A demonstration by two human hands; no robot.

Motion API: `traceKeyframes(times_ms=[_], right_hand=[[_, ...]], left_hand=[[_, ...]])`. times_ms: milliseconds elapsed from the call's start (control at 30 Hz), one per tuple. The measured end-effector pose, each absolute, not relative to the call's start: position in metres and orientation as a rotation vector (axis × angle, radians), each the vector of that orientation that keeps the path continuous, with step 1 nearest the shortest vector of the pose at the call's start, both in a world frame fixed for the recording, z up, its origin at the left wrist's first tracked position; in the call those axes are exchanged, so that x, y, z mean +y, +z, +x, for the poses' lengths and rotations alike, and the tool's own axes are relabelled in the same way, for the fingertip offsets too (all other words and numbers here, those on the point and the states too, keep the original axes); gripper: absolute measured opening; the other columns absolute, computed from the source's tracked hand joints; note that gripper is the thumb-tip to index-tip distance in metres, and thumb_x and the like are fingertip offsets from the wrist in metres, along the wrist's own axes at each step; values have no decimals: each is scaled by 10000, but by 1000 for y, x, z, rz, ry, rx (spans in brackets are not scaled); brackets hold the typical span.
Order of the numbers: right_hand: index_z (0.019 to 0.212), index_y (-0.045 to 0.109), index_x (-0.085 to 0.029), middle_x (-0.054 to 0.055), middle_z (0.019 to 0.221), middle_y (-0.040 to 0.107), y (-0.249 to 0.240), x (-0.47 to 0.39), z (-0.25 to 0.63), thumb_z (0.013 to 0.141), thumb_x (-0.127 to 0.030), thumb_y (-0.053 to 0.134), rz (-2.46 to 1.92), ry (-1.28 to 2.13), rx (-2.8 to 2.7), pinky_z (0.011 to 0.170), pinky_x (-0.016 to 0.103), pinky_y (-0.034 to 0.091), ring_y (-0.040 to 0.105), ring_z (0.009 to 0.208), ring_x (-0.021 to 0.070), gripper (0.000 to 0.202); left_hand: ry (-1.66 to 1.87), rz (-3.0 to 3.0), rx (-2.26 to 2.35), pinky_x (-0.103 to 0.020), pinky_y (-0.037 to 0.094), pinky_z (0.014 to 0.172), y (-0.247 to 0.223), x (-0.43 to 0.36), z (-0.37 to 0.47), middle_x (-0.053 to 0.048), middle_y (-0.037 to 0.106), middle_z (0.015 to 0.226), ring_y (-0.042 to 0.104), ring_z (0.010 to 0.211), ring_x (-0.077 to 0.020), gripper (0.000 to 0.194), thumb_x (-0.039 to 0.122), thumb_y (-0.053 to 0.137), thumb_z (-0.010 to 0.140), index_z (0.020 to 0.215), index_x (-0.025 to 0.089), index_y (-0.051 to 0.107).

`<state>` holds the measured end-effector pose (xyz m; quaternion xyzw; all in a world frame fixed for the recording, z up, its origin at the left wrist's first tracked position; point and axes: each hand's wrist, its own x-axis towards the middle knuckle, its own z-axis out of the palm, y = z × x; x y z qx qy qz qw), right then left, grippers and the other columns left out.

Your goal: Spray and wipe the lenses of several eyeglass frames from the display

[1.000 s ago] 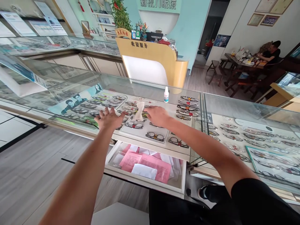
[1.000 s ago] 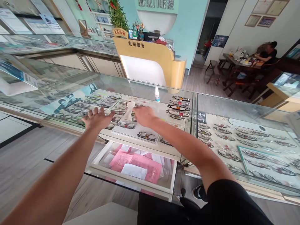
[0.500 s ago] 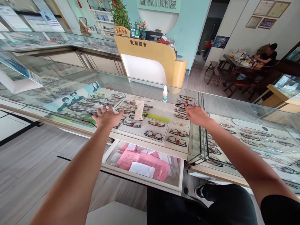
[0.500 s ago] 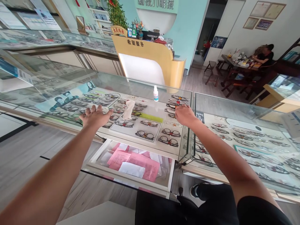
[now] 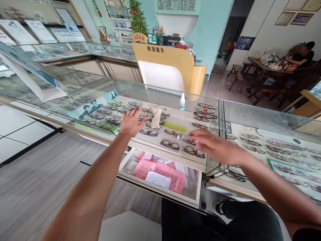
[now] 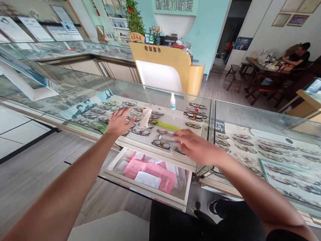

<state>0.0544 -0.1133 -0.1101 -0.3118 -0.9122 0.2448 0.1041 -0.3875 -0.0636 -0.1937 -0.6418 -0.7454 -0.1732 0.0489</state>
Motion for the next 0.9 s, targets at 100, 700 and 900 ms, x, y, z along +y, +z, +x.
traceKeyframes(times_ms=[100, 700, 900], right_hand=[[1569, 704, -393, 43, 1658, 667, -105, -170, 46, 1195, -379, 458, -743, 1102, -2723, 1342, 537, 511, 592, 1593, 264, 449], [1743, 401, 93, 306, 1894, 302, -309, -78, -134, 1150, -381, 446, -1549, 335, -2398, 1473, 624, 148, 221, 1793, 474, 760], [1717, 498, 57, 253, 1900, 329, -331, -3, -148, 1184, -515, 345, -1734, 412, -2297, 1469, 616, 44, 165, 1802, 451, 796]], left_hand=[[-510, -1918, -2361, -516, 258, 1421, -197, -57, -390, -164, 545, 1784, 433, 1682, -374, 821, 558, 376, 1063, 1782, 171, 467], [-434, -1743, -2606, -606, 347, 1365, -197, -49, -391, -196, 550, 1769, 443, 1658, -431, 781, 628, 442, 1052, 1674, 175, 578], [-439, -1745, -2632, -646, 305, 1387, -201, -46, -396, -197, 518, 1796, 389, 1710, -411, 796, 665, 421, 1061, 1682, 184, 550]])
